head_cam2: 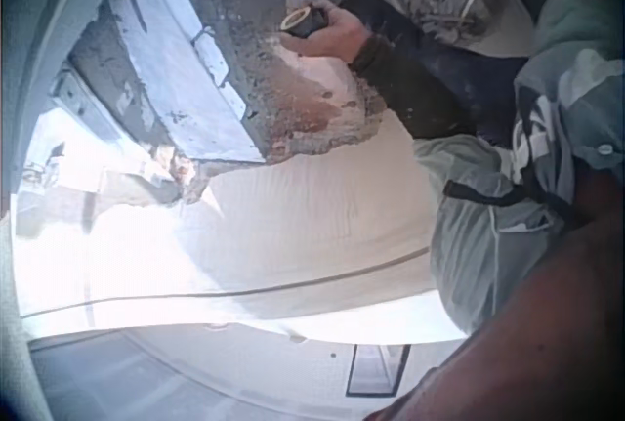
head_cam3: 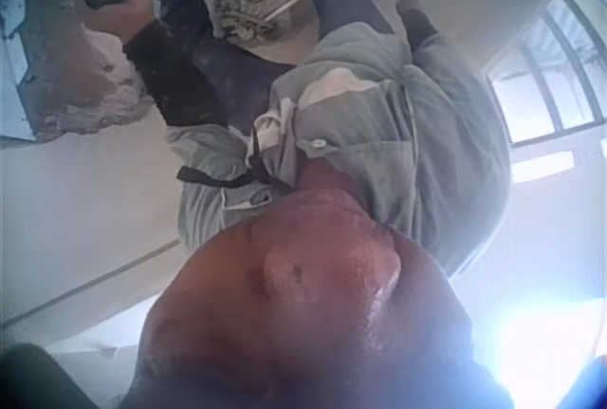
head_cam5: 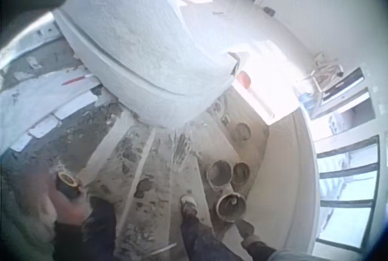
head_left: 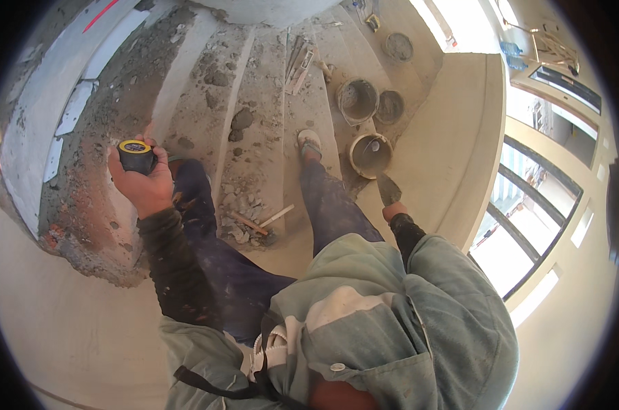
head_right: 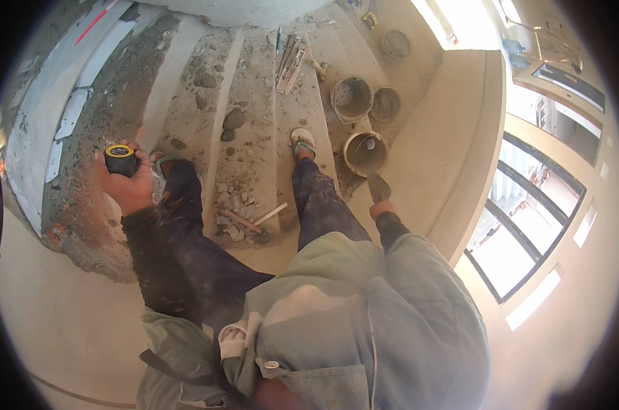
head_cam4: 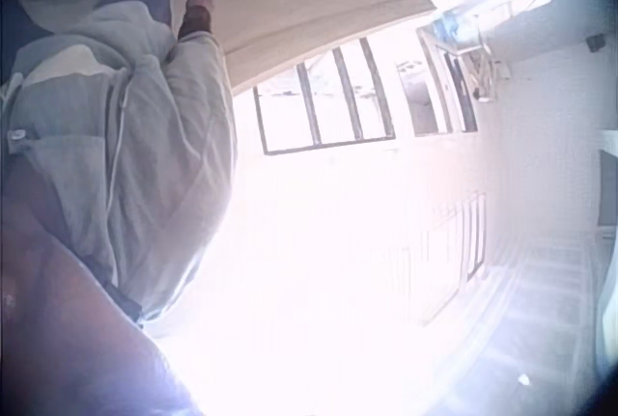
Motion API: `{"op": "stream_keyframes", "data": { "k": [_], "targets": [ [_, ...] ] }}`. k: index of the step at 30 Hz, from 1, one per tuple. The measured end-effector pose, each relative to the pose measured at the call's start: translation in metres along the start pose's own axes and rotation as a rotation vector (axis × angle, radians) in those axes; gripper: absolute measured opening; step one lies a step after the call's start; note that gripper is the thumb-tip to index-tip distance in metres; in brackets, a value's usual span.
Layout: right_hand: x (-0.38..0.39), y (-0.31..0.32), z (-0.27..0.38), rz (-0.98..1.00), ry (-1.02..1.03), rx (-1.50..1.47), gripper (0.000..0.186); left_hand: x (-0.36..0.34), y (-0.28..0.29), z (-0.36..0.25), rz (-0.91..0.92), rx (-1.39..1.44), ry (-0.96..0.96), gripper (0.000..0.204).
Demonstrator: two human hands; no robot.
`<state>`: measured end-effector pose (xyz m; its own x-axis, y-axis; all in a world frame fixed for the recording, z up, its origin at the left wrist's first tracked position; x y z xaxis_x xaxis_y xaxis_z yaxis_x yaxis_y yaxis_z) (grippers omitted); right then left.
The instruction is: The person applies mortar and installs tiles onto a staircase using a trowel and by hand.
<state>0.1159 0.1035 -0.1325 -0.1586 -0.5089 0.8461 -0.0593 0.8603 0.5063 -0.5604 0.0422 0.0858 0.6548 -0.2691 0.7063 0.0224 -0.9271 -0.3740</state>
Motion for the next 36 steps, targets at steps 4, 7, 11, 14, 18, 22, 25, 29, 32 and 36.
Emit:
{"op": "stream_keyframes", "data": {
  "k": [4,7,11,14,18,22,25,29,32,36],
  "targets": [
    [0.016,-0.037,-0.031,0.118,-0.077,-0.114,0.028,0.028,-0.005,0.043,-0.047,-0.306,-0.033,0.043],
    [0.009,-0.07,-0.054,0.092,0.063,-0.121,0.027,0.057,-0.024,0.057,0.036,-0.567,-0.083,0.047],
    [0.009,-0.072,-0.062,0.103,-0.033,-0.365,0.023,0.118,-0.036,0.059,0.351,-0.793,-0.045,0.053],
    [0.007,-0.059,-0.067,0.134,-0.081,-0.592,0.022,0.163,-0.061,0.069,0.422,-1.101,-0.146,0.066],
    [0.001,-0.034,-0.064,0.204,-0.005,-0.698,0.024,0.229,-0.103,0.107,0.557,-1.304,-0.266,0.083],
    [-0.059,-0.072,-0.075,0.179,0.137,-0.722,0.02,0.25,-0.111,0.167,0.715,-1.431,-0.11,0.089],
    [-0.098,-0.08,-0.064,-0.04,-0.018,-1.07,0.016,0.234,-0.095,0.219,0.933,-1.72,-0.253,0.087],
    [-0.157,-0.061,-0.01,-0.243,0.048,-1.177,0.015,0.189,-0.055,0.294,1.045,-1.812,-0.218,0.088],
    [-0.23,-0.064,0.032,-0.215,0.055,-1.319,0.018,0.145,-0.013,0.34,0.914,-1.836,-0.086,0.09],
    [-0.335,-0.069,0.097,-0.23,-0.013,-1.536,0.02,0.085,0.022,0.373,0.803,-1.881,0.044,0.092]
  ]
}}
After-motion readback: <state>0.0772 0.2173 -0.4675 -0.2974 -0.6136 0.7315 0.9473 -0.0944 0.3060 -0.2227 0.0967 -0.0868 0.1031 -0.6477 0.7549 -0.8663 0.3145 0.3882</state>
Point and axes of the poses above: each hand's wrist, its own x-axis away from the middle knuckle, its own y-axis out of the back of the hand, z = x × y, the point moved 3 cm from there along -x, towards the middle knuckle, and after that the axes turned 8 degrees about y, right-handed, at the moved point
